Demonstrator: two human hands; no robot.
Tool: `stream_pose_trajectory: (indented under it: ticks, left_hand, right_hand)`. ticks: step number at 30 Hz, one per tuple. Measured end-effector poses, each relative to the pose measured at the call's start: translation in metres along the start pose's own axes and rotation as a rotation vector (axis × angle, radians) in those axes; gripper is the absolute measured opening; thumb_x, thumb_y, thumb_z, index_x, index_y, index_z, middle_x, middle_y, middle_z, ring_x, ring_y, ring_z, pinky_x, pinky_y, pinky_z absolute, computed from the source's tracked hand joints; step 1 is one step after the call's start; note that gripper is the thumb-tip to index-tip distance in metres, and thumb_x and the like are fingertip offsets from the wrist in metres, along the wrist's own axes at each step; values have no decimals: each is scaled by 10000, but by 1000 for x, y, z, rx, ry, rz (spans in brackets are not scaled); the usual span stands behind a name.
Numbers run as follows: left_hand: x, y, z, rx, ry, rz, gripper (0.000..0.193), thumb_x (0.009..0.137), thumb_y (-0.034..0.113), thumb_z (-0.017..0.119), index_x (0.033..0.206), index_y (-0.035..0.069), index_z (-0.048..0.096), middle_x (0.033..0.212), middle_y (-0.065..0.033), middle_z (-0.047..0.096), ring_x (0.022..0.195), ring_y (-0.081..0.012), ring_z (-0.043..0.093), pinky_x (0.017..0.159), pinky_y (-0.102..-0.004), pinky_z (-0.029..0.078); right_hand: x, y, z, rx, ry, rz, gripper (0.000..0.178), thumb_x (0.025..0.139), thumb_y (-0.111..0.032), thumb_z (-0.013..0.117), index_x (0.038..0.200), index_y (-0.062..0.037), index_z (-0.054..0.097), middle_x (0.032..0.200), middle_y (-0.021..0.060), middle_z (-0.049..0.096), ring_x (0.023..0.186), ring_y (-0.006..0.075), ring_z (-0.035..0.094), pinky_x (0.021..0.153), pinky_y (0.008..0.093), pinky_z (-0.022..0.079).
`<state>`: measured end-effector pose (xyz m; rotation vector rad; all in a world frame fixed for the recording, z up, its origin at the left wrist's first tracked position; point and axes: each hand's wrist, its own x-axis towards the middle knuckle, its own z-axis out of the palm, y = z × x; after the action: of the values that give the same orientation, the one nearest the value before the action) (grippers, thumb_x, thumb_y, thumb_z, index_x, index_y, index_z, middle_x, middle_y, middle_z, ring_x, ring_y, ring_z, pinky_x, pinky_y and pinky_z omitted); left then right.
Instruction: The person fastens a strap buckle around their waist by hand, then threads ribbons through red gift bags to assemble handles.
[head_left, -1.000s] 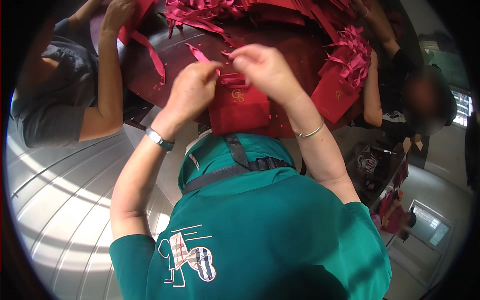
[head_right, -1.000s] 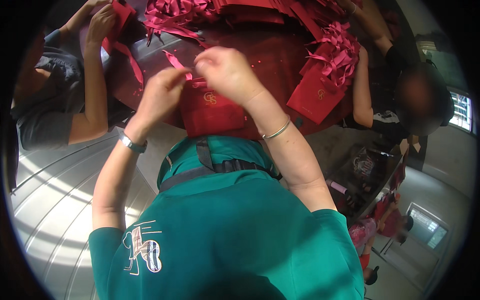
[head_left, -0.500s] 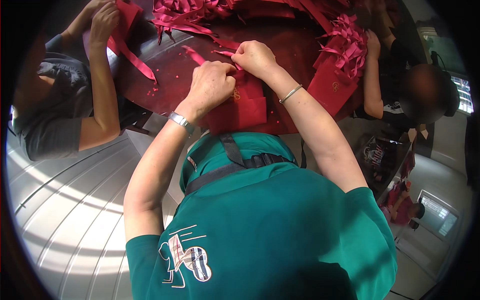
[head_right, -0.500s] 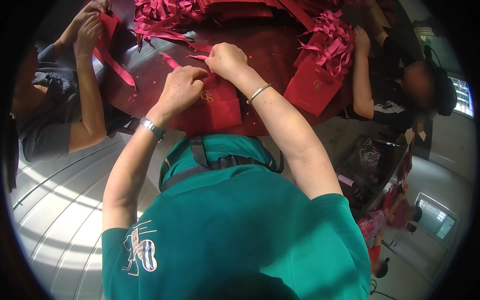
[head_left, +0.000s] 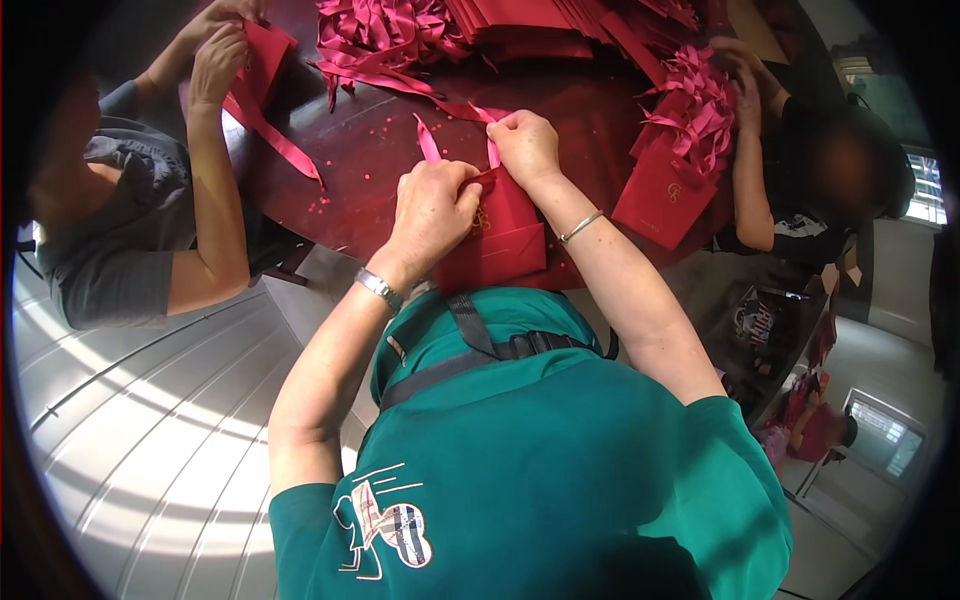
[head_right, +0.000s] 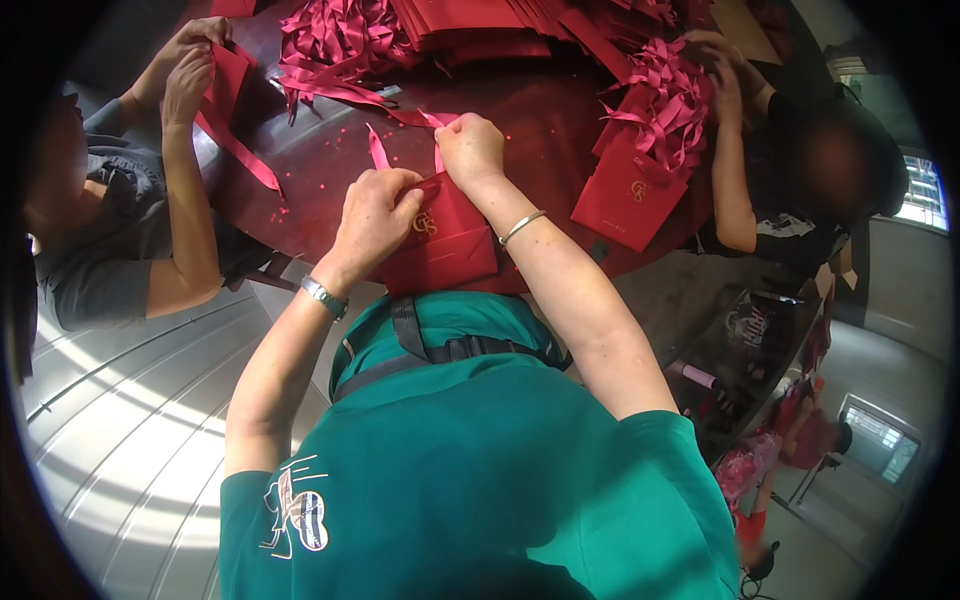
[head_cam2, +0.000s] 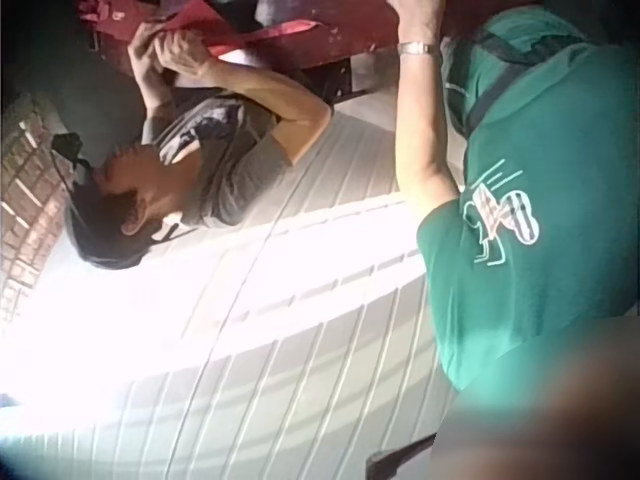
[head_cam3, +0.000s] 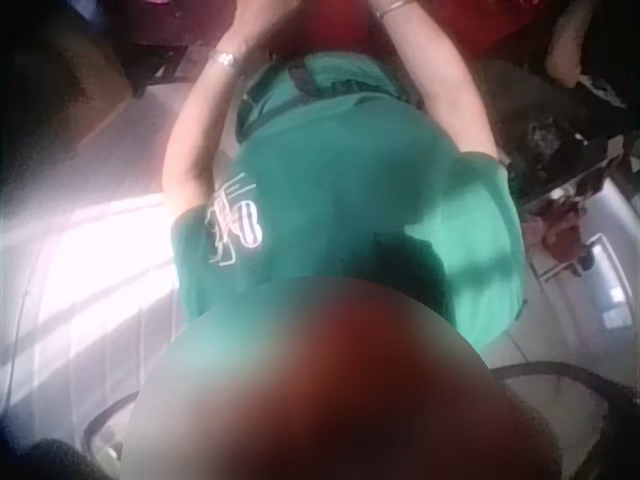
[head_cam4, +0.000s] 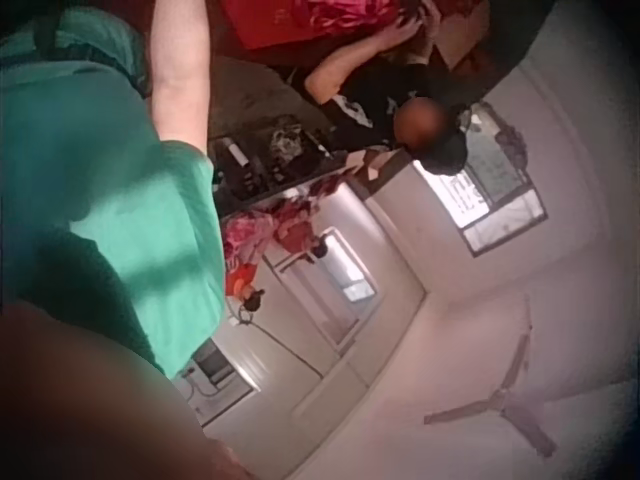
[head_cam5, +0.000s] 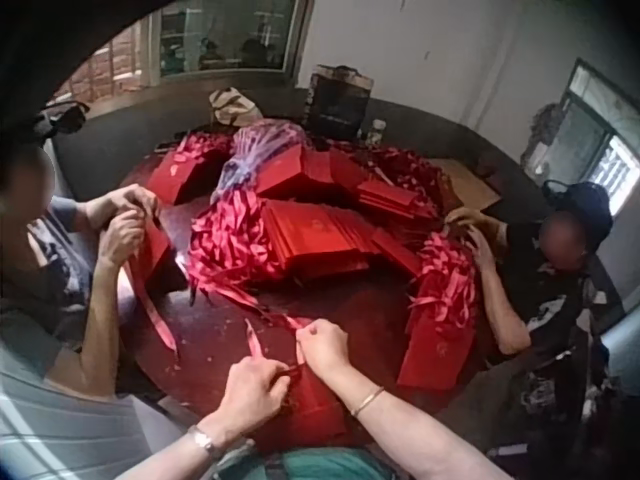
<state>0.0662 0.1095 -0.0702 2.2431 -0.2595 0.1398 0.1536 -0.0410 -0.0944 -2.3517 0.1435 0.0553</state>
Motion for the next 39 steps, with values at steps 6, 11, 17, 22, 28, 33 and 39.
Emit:
stream_pose_trajectory:
  ticks: [6,11,17,22,28,33,39]
  left_hand:
    - [-11,11,-17,18,59,-25,151,790,144,648,899,45,679,835,-138,653,826,-314,588,750,-416,468]
    - [-16,-5,-46,-72,187,-339,180,829,128,667,972,19,680,906,-121,695,822,-191,667,758,-297,505]
    - [-12,-17,-62,-476,205,-362,168,858,108,654,977,-10,660,850,-49,680,780,-122,628,731,-266,503]
    - [-16,-30,-60,-1266,113,-420,233,886,96,623,1098,5,586,965,-25,651,859,-110,610,824,-261,489]
    - [-2,-26,-12,-2099,93,-389,406,931,90,442,1328,3,445,1266,-158,553,1020,-236,602,899,-359,494]
    - [-13,-52,-29,-1595,334,-482,502,854,-23,508,1347,25,427,1232,-109,543,1089,-187,546,921,-318,464]
    - [-19,-25,-52,-737,284,-286,269,892,24,515,1146,25,604,1038,-57,629,942,-112,580,809,-247,473]
  right_hand:
    - [11,3,-31,559,-101,-124,154,871,-142,648,962,-22,672,839,42,702,719,110,624,682,260,517]
    - [27,24,-40,-285,-63,-482,316,775,-160,677,1087,-114,673,1092,123,630,1035,335,568,916,420,467]
    - [9,21,-26,-356,-42,-315,159,796,-166,674,910,-56,655,1008,116,639,950,283,599,821,384,486]
    - [-13,17,-40,553,-360,74,159,934,-184,581,961,-28,589,999,84,641,931,153,608,793,280,484]
    - [-78,-31,-68,1163,-395,-153,126,966,-126,534,1053,-35,544,1051,56,621,950,117,581,874,256,450]
    - [-85,-20,-75,808,-201,-261,146,954,-94,546,1087,-35,537,953,34,619,864,86,574,783,210,453]
    - [-85,-13,-118,1029,108,-256,236,940,-26,490,1161,-3,572,815,60,630,662,63,511,584,189,405]
